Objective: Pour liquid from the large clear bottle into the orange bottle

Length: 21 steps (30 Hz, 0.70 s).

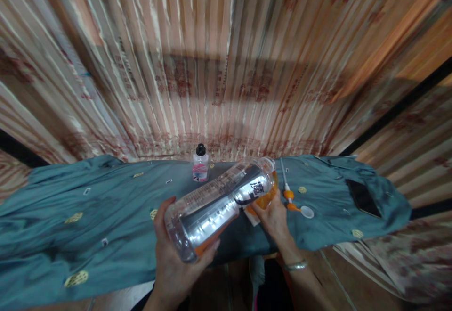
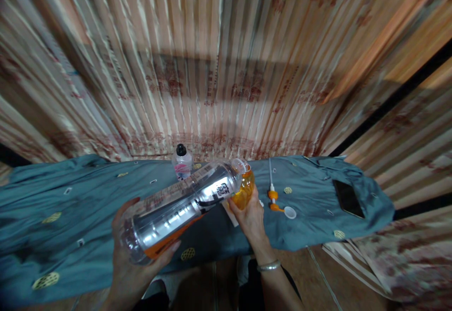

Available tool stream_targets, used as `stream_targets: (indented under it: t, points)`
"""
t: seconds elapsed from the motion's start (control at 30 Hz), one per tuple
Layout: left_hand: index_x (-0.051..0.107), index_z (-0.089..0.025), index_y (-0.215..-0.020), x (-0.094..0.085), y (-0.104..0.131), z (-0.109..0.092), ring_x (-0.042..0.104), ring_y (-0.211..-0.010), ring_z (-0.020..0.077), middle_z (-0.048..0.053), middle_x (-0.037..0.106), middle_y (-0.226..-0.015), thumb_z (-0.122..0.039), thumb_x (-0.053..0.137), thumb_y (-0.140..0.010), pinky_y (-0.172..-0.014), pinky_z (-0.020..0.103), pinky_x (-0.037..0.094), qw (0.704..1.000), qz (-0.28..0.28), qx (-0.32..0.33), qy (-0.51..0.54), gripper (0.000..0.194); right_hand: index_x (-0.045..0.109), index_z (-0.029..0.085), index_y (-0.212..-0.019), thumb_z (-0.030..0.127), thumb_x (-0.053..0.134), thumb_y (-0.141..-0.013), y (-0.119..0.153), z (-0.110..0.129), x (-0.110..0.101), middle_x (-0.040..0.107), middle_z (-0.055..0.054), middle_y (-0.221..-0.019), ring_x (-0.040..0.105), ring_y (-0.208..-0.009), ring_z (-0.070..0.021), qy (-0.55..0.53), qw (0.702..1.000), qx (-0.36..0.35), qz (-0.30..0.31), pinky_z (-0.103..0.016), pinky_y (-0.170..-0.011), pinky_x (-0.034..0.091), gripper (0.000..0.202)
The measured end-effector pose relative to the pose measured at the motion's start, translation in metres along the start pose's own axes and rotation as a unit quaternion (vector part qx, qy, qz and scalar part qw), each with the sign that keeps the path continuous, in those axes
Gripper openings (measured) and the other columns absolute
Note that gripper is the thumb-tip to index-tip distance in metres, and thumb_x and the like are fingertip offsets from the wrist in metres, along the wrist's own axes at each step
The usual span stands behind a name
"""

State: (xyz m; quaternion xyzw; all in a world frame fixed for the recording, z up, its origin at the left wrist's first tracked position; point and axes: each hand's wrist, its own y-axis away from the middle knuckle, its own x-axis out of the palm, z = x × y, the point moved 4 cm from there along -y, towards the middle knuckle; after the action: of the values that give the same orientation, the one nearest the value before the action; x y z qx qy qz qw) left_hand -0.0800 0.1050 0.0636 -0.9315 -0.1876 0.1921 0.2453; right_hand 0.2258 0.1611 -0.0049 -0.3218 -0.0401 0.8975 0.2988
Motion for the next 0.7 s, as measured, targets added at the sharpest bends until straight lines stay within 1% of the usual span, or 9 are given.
stream_targets:
  t: [0.13, 0.2, 0.27, 0.33, 0.37, 0.47, 0.6, 0.7]
  points:
    - [0.047, -0.027, -0.158, 0.001, 0.0, -0.002, 0.075, -0.12, 0.0303, 0.013, 0.062, -0.147, -0.049, 0.095, -0.073, -0.102, 0.047, 0.068, 1.0, 0.008, -0.004, 0.004, 0.1, 0.053, 0.015, -0.148, 0.069, 0.075, -0.071, 0.0, -0.001, 0.001, 0.082, -0.02, -0.122, 0.081, -0.111, -0.0432, 0.003, 1.0, -0.006, -0.005, -0.053, -0.095, 0.066, 0.097]
    - [0.046, -0.027, -0.159, -0.001, 0.0, 0.002, 0.076, -0.119, 0.0295, 0.013, 0.062, -0.147, -0.049, 0.095, -0.075, -0.1, 0.045, 0.068, 1.0, 0.014, 0.008, -0.001, 0.1, 0.053, 0.013, -0.149, 0.069, 0.074, -0.071, 0.0, -0.001, 0.001, 0.082, -0.02, -0.121, 0.081, -0.11, -0.0436, 0.001, 1.0, -0.002, -0.004, -0.054, -0.096, 0.065, 0.098]
    - [0.046, -0.027, -0.159, -0.003, -0.001, 0.006, 0.076, -0.12, 0.0293, 0.013, 0.062, -0.148, -0.048, 0.095, -0.076, -0.099, 0.043, 0.069, 0.999, 0.031, 0.028, -0.003, 0.099, 0.053, 0.011, -0.15, 0.069, 0.073, -0.07, 0.0, -0.001, 0.0, 0.083, -0.02, -0.12, 0.082, -0.109, -0.0439, -0.002, 1.0, 0.003, 0.001, -0.055, -0.095, 0.065, 0.1]
    - [0.048, -0.027, -0.158, -0.005, -0.001, 0.011, 0.074, -0.126, 0.0309, 0.014, 0.061, -0.15, -0.048, 0.095, -0.075, -0.104, 0.046, 0.067, 1.0, 0.024, 0.012, -0.003, 0.098, 0.053, 0.011, -0.151, 0.068, 0.073, -0.07, 0.0, 0.0, 0.0, 0.083, -0.02, -0.12, 0.082, -0.109, -0.044, -0.004, 1.0, 0.004, 0.004, -0.055, -0.095, 0.066, 0.101]
    - [0.048, -0.028, -0.158, -0.005, -0.001, 0.011, 0.074, -0.125, 0.0309, 0.013, 0.062, -0.149, -0.047, 0.097, -0.074, -0.103, 0.046, 0.068, 1.0, 0.029, 0.012, 0.0, 0.099, 0.053, 0.012, -0.15, 0.068, 0.074, -0.071, 0.0, 0.0, 0.0, 0.083, -0.02, -0.121, 0.082, -0.11, -0.0439, -0.004, 1.0, 0.002, 0.005, -0.055, -0.095, 0.065, 0.1]
    - [0.048, -0.028, -0.158, -0.003, -0.001, 0.007, 0.075, -0.124, 0.031, 0.013, 0.063, -0.148, -0.048, 0.097, -0.073, -0.104, 0.046, 0.068, 1.0, 0.027, 0.005, 0.005, 0.1, 0.053, 0.012, -0.15, 0.068, 0.074, -0.072, 0.0, -0.001, -0.001, 0.082, -0.021, -0.123, 0.081, -0.112, -0.0438, -0.002, 1.0, -0.006, 0.002, -0.055, -0.097, 0.065, 0.099]
    - [0.049, -0.027, -0.158, 0.0, 0.001, -0.001, 0.073, -0.125, 0.0323, 0.014, 0.062, -0.15, -0.049, 0.096, -0.071, -0.107, 0.049, 0.066, 1.0, -0.005, -0.02, 0.013, 0.101, 0.052, 0.014, -0.151, 0.067, 0.075, -0.073, 0.0, -0.001, -0.001, 0.082, -0.02, -0.125, 0.081, -0.111, -0.0431, -0.005, 1.0, -0.017, 0.0, -0.054, -0.096, 0.065, 0.097]
    - [0.048, -0.029, -0.159, 0.001, 0.0, -0.004, 0.074, -0.124, 0.0319, 0.013, 0.062, -0.149, -0.048, 0.096, -0.072, -0.107, 0.05, 0.066, 1.0, 0.004, -0.003, 0.003, 0.101, 0.052, 0.013, -0.15, 0.067, 0.075, -0.073, 0.0, -0.001, 0.0, 0.082, -0.021, -0.124, 0.081, -0.112, -0.0436, -0.007, 1.0, -0.008, 0.006, -0.055, -0.096, 0.065, 0.097]
